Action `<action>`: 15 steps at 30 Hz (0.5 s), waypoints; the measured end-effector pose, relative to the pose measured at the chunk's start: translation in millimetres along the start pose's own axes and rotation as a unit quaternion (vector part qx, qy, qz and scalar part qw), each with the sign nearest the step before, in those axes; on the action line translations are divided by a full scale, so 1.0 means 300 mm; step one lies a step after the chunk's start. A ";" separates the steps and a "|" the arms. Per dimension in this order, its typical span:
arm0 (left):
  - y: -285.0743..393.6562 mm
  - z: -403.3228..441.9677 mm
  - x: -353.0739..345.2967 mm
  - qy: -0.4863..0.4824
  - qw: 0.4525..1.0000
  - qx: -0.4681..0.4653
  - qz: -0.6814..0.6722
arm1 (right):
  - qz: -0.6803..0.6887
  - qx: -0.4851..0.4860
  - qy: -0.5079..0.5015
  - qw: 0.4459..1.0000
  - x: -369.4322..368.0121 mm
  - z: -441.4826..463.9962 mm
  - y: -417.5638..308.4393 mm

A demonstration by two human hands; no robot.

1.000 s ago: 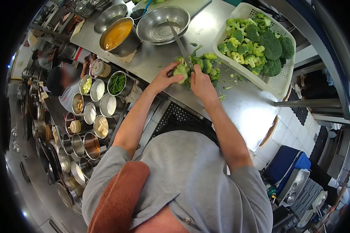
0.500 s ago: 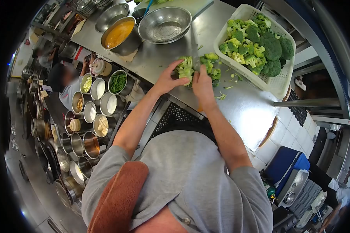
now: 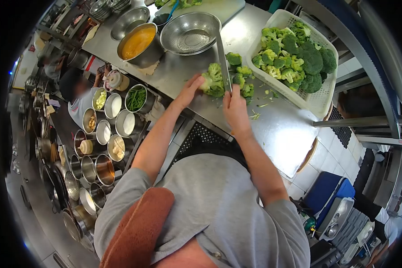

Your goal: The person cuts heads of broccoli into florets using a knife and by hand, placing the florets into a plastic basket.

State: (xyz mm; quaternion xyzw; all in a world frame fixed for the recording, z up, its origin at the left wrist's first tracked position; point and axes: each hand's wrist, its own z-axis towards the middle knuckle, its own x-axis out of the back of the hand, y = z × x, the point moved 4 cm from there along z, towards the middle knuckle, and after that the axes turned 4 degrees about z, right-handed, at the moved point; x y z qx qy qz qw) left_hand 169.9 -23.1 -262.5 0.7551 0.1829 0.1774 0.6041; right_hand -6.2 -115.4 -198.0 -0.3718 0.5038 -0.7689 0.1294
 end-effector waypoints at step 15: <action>-0.047 -0.030 -0.065 0.103 0.993 -0.037 -0.039 | -0.086 0.007 -0.042 0.995 -0.075 0.027 -0.010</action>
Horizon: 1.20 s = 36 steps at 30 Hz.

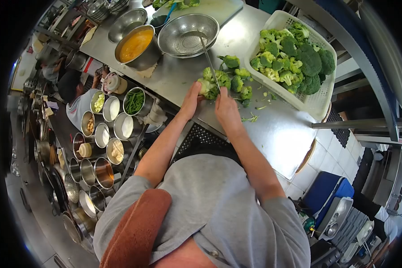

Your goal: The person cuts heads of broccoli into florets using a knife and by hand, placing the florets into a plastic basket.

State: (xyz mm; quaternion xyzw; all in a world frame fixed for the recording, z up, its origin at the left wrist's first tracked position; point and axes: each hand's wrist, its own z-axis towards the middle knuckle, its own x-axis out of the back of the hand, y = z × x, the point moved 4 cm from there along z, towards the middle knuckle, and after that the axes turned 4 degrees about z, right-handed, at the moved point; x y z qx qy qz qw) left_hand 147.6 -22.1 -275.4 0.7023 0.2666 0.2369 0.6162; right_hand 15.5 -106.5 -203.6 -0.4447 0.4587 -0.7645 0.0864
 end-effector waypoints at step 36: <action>0.120 -0.002 -0.065 0.172 0.966 0.138 -0.136 | 0.110 0.045 0.045 0.992 0.076 0.000 -0.120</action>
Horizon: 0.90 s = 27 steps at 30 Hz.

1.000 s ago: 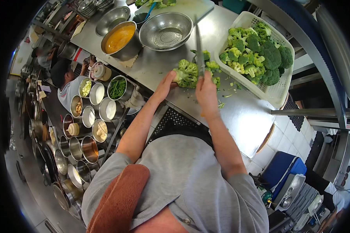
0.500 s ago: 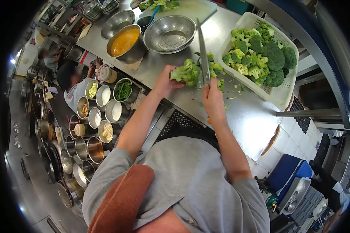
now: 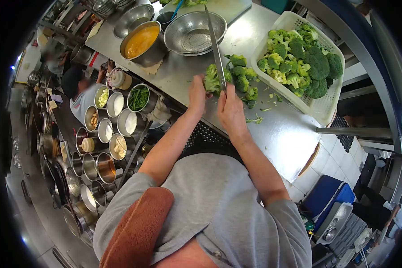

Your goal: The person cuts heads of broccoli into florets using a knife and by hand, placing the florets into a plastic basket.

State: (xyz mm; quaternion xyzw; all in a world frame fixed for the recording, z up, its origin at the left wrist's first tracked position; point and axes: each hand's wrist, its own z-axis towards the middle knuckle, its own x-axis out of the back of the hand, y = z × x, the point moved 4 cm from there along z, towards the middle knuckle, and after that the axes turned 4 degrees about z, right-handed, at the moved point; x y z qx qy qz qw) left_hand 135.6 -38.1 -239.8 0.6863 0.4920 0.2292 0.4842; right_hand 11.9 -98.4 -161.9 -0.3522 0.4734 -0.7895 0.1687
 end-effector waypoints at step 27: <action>-0.023 -0.002 -0.003 -0.009 0.999 -0.045 0.010 | -0.071 0.020 -0.052 0.996 0.022 0.051 0.056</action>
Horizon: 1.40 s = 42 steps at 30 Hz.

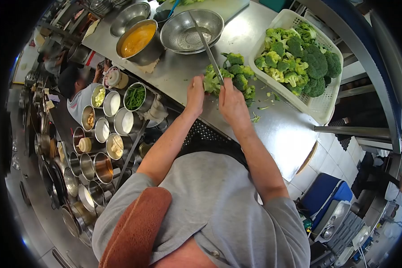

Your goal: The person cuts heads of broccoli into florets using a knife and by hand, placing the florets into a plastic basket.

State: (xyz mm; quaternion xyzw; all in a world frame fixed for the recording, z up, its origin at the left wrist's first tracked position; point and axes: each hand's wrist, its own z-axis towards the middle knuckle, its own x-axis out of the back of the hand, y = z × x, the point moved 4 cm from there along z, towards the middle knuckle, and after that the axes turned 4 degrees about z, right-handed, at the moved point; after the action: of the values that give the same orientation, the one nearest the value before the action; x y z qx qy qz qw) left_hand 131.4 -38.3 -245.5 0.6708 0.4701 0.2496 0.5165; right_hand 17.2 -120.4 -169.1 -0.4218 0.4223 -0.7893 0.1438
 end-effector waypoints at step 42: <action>-0.077 -0.029 -0.022 -0.092 0.978 0.049 -0.180 | -0.025 -0.066 -0.054 0.996 -0.041 -0.024 0.096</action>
State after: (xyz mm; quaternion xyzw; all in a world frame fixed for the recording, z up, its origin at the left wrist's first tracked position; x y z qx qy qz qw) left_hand 112.8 -39.7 -263.1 0.6197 0.5452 0.0659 0.5607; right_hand 15.1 -126.5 -200.4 -0.4828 0.4540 -0.7395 0.1184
